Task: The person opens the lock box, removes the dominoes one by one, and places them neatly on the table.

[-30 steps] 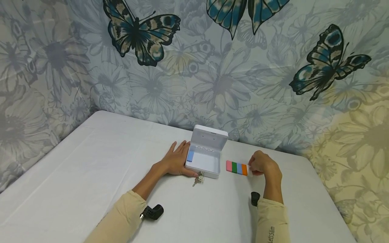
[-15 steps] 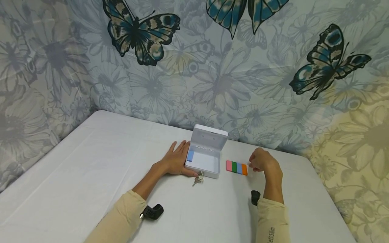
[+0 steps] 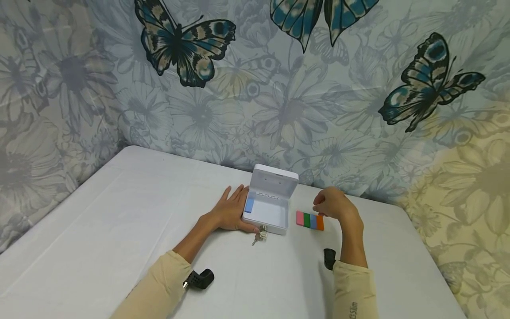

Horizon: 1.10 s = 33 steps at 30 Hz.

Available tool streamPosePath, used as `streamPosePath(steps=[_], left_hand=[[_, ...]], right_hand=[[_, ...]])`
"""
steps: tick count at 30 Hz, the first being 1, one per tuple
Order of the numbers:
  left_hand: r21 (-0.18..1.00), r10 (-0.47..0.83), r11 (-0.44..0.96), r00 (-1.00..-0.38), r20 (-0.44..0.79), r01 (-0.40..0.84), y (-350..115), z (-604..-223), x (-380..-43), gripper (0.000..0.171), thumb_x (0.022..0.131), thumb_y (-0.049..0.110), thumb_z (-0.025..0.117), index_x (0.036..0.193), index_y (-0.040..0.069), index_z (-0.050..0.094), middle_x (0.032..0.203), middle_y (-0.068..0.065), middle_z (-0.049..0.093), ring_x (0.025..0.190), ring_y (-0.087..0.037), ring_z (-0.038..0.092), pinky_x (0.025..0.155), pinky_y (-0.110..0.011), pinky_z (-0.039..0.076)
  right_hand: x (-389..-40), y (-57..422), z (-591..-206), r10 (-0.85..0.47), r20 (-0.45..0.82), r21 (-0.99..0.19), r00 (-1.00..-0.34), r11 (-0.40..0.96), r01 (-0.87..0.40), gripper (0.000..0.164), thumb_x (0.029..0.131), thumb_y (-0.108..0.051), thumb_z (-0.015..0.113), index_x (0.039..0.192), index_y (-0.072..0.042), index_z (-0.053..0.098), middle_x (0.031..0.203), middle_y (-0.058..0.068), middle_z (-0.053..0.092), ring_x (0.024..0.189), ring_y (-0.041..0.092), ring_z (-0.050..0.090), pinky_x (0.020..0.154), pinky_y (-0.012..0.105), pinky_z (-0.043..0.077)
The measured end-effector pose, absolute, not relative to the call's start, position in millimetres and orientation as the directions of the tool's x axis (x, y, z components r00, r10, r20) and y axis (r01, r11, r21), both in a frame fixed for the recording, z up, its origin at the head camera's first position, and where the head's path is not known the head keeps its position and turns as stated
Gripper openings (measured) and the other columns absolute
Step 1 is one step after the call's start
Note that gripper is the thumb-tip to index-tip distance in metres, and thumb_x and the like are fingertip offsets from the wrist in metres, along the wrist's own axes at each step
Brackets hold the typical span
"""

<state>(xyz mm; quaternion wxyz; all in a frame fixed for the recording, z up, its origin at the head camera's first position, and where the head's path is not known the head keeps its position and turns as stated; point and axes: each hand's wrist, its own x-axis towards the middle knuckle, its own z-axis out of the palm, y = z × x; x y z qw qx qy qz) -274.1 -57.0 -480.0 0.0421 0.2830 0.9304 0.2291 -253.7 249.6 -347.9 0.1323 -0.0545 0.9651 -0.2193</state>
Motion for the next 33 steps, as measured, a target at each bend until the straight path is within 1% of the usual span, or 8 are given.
streamPosePath(steps=[5, 9, 13, 17, 22, 26, 29, 33], left_hand=[[0.453, 0.549, 0.733, -0.834, 0.048, 0.508, -57.0, -481.6, -274.4, 0.133, 0.081, 0.065, 0.079, 0.167, -0.001, 0.002, 0.176, -0.021, 0.012, 0.166, -0.037, 0.003, 0.132, -0.062, -0.004], [0.454, 0.549, 0.73, -0.834, 0.055, 0.511, -57.1, -484.3, -275.4, 0.134, 0.08, 0.067, 0.078, 0.167, -0.001, 0.002, 0.176, -0.021, 0.013, 0.166, -0.037, 0.004, 0.132, -0.063, -0.003], [0.453, 0.546, 0.73, -0.835, 0.065, 0.513, -56.8, -484.9, -276.4, 0.135, 0.08, 0.069, 0.078, 0.167, -0.001, 0.003, 0.176, -0.02, 0.013, 0.166, -0.036, 0.004, 0.132, -0.063, -0.003], [0.449, 0.546, 0.734, -0.836, 0.058, 0.51, -57.1, -482.6, -276.2, 0.135, 0.08, 0.068, 0.078, 0.167, -0.002, 0.002, 0.176, -0.02, 0.012, 0.166, -0.036, 0.003, 0.132, -0.062, -0.004], [0.447, 0.544, 0.74, -0.838, 0.043, 0.503, -56.7, -478.2, -273.8, 0.132, 0.082, 0.065, 0.078, 0.166, -0.004, 0.002, 0.176, -0.021, 0.012, 0.166, -0.037, 0.003, 0.132, -0.062, -0.003], [0.451, 0.538, 0.741, -0.842, 0.044, 0.497, -56.2, -479.7, -274.0, 0.132, 0.082, 0.066, 0.078, 0.166, -0.003, 0.003, 0.176, -0.02, 0.013, 0.166, -0.036, 0.004, 0.132, -0.061, -0.003], [0.438, 0.534, 0.749, -0.844, 0.044, 0.496, -56.3, -483.1, -275.9, 0.133, 0.081, 0.069, 0.077, 0.167, -0.002, 0.003, 0.176, -0.019, 0.013, 0.166, -0.034, 0.004, 0.133, -0.061, -0.004], [0.435, 0.537, 0.744, -0.841, 0.062, 0.507, -56.5, -486.9, -277.9, 0.134, 0.08, 0.07, 0.076, 0.166, -0.002, 0.003, 0.176, -0.019, 0.014, 0.166, -0.036, 0.005, 0.132, -0.062, -0.002]], right_hand=[[-255.0, 238.3, -352.6, -0.245, -0.202, -0.512, -0.948, 0.852, -0.111, 0.019, 0.096, -0.006, 0.068, 0.107, 0.01, 0.072, 0.095, 0.024, 0.076, 0.083, 0.03, 0.073, 0.076, 0.038, 0.06], [-256.5, 227.7, -355.1, -0.288, -0.18, -0.53, -0.941, 0.834, -0.154, 0.018, 0.096, -0.006, 0.069, 0.105, 0.009, 0.072, 0.097, 0.023, 0.076, 0.083, 0.031, 0.074, 0.076, 0.035, 0.061], [-258.9, 216.2, -357.3, -0.35, -0.142, -0.548, -0.926, 0.807, -0.221, 0.017, 0.096, -0.006, 0.068, 0.102, 0.009, 0.074, 0.092, 0.021, 0.076, 0.08, 0.031, 0.074, 0.073, 0.03, 0.059], [-262.1, 203.0, -360.9, -0.397, -0.117, -0.572, -0.91, 0.776, -0.265, 0.016, 0.096, -0.005, 0.068, 0.1, 0.01, 0.075, 0.084, 0.018, 0.076, 0.077, 0.032, 0.073, 0.068, 0.028, 0.055], [-264.7, 187.8, -367.3, -0.403, -0.088, -0.587, -0.911, 0.76, -0.28, 0.015, 0.097, -0.003, 0.068, 0.097, 0.011, 0.075, 0.083, 0.017, 0.076, 0.078, 0.033, 0.074, 0.067, 0.028, 0.055], [-264.4, 174.7, -371.1, -0.406, -0.072, -0.607, -0.911, 0.743, -0.283, 0.016, 0.097, -0.002, 0.067, 0.097, 0.012, 0.075, 0.089, 0.021, 0.078, 0.077, 0.028, 0.077, 0.071, 0.032, 0.061], [-264.0, 163.0, -374.3, -0.411, -0.056, -0.592, -0.91, 0.747, -0.301, 0.016, 0.097, -0.003, 0.067, 0.096, 0.009, 0.077, 0.086, 0.02, 0.078, 0.073, 0.021, 0.075, 0.068, 0.029, 0.058], [-263.7, 147.9, -381.7, -0.402, -0.029, -0.555, -0.915, 0.768, -0.319, 0.015, 0.097, -0.005, 0.069, 0.095, 0.007, 0.078, 0.08, 0.016, 0.077, 0.068, 0.015, 0.067, 0.063, 0.024, 0.05]])
